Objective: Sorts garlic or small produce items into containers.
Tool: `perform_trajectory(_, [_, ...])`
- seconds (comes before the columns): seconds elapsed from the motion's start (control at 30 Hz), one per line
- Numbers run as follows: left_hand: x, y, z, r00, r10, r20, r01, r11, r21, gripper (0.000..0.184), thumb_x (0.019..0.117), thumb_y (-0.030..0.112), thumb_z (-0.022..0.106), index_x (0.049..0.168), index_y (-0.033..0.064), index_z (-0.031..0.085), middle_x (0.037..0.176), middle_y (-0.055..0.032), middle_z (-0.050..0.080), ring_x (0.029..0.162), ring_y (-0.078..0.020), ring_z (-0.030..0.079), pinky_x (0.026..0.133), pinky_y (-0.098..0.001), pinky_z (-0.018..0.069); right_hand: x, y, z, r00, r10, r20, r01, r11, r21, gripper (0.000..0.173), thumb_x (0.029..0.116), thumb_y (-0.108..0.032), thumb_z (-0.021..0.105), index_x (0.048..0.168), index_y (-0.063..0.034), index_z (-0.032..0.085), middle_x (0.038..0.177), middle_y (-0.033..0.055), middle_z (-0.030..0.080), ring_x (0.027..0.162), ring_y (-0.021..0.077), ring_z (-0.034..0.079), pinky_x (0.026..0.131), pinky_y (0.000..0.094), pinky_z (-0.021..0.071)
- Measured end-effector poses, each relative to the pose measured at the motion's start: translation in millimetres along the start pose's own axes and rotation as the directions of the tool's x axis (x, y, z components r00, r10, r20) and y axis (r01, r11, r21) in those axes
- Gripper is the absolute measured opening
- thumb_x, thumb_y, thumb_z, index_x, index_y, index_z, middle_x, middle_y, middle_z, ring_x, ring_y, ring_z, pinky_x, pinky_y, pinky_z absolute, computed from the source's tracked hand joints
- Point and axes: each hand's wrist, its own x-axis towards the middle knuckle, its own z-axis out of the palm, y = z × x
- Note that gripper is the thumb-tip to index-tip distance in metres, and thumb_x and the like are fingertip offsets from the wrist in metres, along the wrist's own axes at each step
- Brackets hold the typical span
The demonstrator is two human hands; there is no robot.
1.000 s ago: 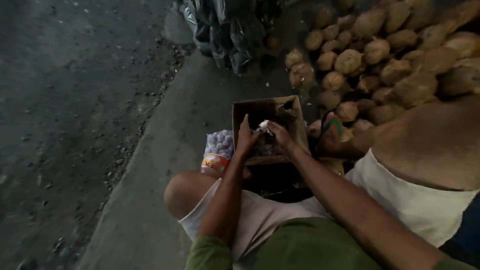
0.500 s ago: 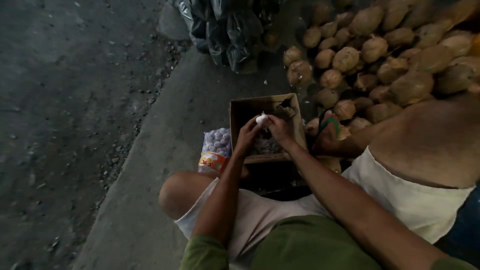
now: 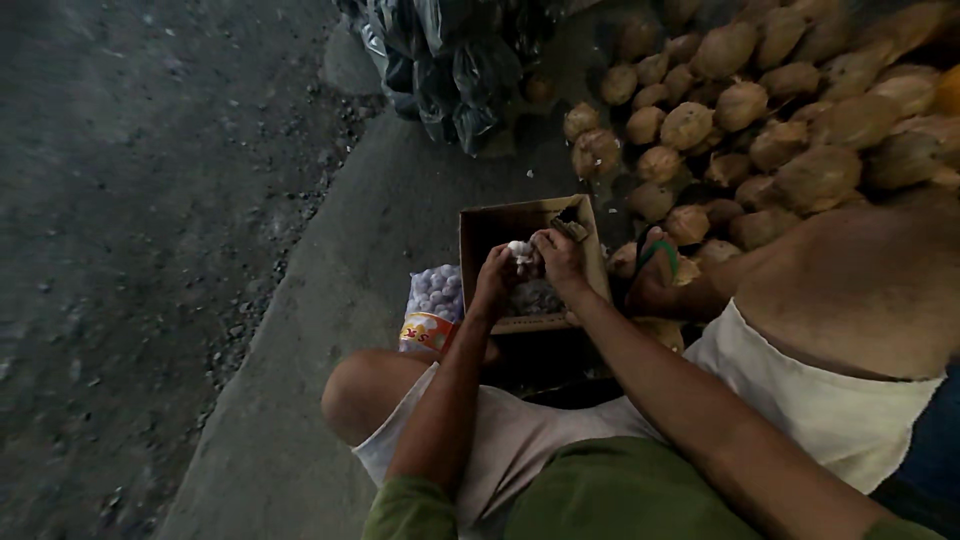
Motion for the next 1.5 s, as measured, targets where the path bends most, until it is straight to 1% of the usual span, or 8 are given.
perform_trajectory(0.2, [1.3, 7.0, -3.1, 1.0, -0.008, -0.025, 0.008, 0.999, -0.032, 0.042, 0.1123, 0.038, 0.029, 0.125, 0.0081, 0.055, 0.095, -0.0073, 0.066, 0.077, -0.0149, 0.064, 0.069, -0.0297, 0.0559, 11.9, 8.2, -14.5, 0.996, 0.01, 0.093, 0.002, 0.992, -0.128, 0.042, 0.1093, -0.034, 0.048, 0.137, -0.0041, 0.057, 0.121, 0.0196, 0.066, 0.1, 0.0292, 0.067, 0.089, 0.0485, 0.0559])
perform_trajectory(0.37, [0.3, 5.9, 0.5, 0.998, -0.061, 0.017, 0.062, 0.997, -0.04, 0.047, 0.1115, 0.045, 0.028, 0.119, 0.0088, 0.057, 0.089, -0.0065, 0.066, 0.076, -0.0154, 0.064, 0.07, -0.0311, 0.0564, 1.4, -12.6, -2.2, 0.958, -0.012, 0.286, 0.022, 0.999, -0.03, 0.033, 0.1016, -0.029, 0.065, 0.125, -0.0057, 0.063, 0.106, 0.0118, 0.07, 0.084, 0.0184, 0.067, 0.076, 0.0373, 0.058])
perform_trajectory(0.5, [-2.4, 8.2, 1.0, 0.992, -0.072, 0.104, 0.078, 0.995, -0.057, 0.058, 0.111, 0.049, 0.02, 0.109, 0.0073, 0.061, 0.078, -0.0051, 0.064, 0.065, -0.013, 0.061, 0.06, -0.0267, 0.0528, 0.5, -9.8, 1.4, 0.974, -0.028, 0.226, 0.042, 0.997, -0.057, 0.026, 0.1066, -0.024, 0.057, 0.109, 0.0012, 0.062, 0.076, 0.0096, 0.062, 0.062, 0.016, 0.061, 0.061, 0.0329, 0.0552])
perform_trajectory(0.73, [-0.8, 9.1, -4.4, 0.994, -0.082, 0.07, 0.096, 0.973, -0.212, 0.069, 0.1077, 0.058, 0.011, 0.1, 0.0066, 0.057, 0.073, -0.0066, 0.06, 0.058, -0.0146, 0.057, 0.053, -0.0261, 0.0497, 6.1, 2.6, -2.4, 0.997, 0.007, 0.071, 0.008, 0.978, -0.208, 0.031, 0.1101, -0.023, 0.047, 0.124, 0.0011, 0.06, 0.093, 0.0154, 0.064, 0.076, 0.0225, 0.064, 0.073, 0.0395, 0.0573])
perform_trajectory(0.83, [-2.3, 14.6, -6.9, 0.997, -0.076, -0.019, 0.071, 0.975, -0.213, 0.064, 0.1097, 0.054, 0.014, 0.11, 0.0053, 0.056, 0.077, -0.0089, 0.063, 0.06, -0.0171, 0.06, 0.054, -0.0284, 0.0525, 16.0, 8.4, -12.3, 0.981, 0.075, 0.176, 0.031, 0.847, -0.531, 0.037, 0.1058, -0.02, 0.056, 0.14, -0.0065, 0.058, 0.133, 0.0223, 0.061, 0.119, 0.0369, 0.063, 0.104, 0.0531, 0.0498])
perform_trajectory(1.07, [-7.8, 25.3, -2.3, 1.0, -0.006, -0.016, 0.005, 0.999, -0.048, 0.038, 0.1113, 0.02, 0.035, 0.135, 0.0016, 0.057, 0.113, -0.0141, 0.068, 0.093, -0.0205, 0.067, 0.081, -0.0353, 0.0567, 5.1, -9.6, -8.4, 0.993, -0.049, 0.108, 0.062, 0.991, -0.122, 0.044, 0.1106, -0.039, 0.041, 0.131, -0.0078, 0.064, 0.097, 0.0142, 0.066, 0.078, 0.024, 0.063, 0.072, 0.0431, 0.0558])
perform_trajectory(1.2, [-12.4, 27.2, 2.8, 0.997, 0.033, -0.066, -0.032, 0.999, 0.017, 0.029, 0.1042, 0.014, 0.058, 0.128, -0.0017, 0.056, 0.106, -0.0143, 0.069, 0.091, -0.0201, 0.069, 0.084, -0.0358, 0.0594, 6.6, -23.8, -14.7, 0.964, 0.065, 0.258, 0.049, 0.91, -0.413, 0.052, 0.1017, -0.048, 0.06, 0.129, -0.0036, 0.062, 0.113, 0.0207, 0.069, 0.097, 0.0333, 0.07, 0.088, 0.0538, 0.0576])
perform_trajectory(1.5, [-8.8, 21.8, -2.9, 0.995, -0.01, -0.098, 0.033, 0.97, 0.241, 0.034, 0.0991, 0.021, 0.068, 0.124, 0.0011, 0.055, 0.1, -0.0144, 0.068, 0.082, -0.0212, 0.069, 0.075, -0.0368, 0.0597, 5.7, -31.8, -9.1, 0.913, 0.154, 0.377, 0.188, 0.662, -0.726, 0.034, 0.1077, -0.03, 0.051, 0.112, -0.0037, 0.072, 0.108, 0.02, 0.071, 0.103, 0.0375, 0.068, 0.092, 0.0599, 0.0525])
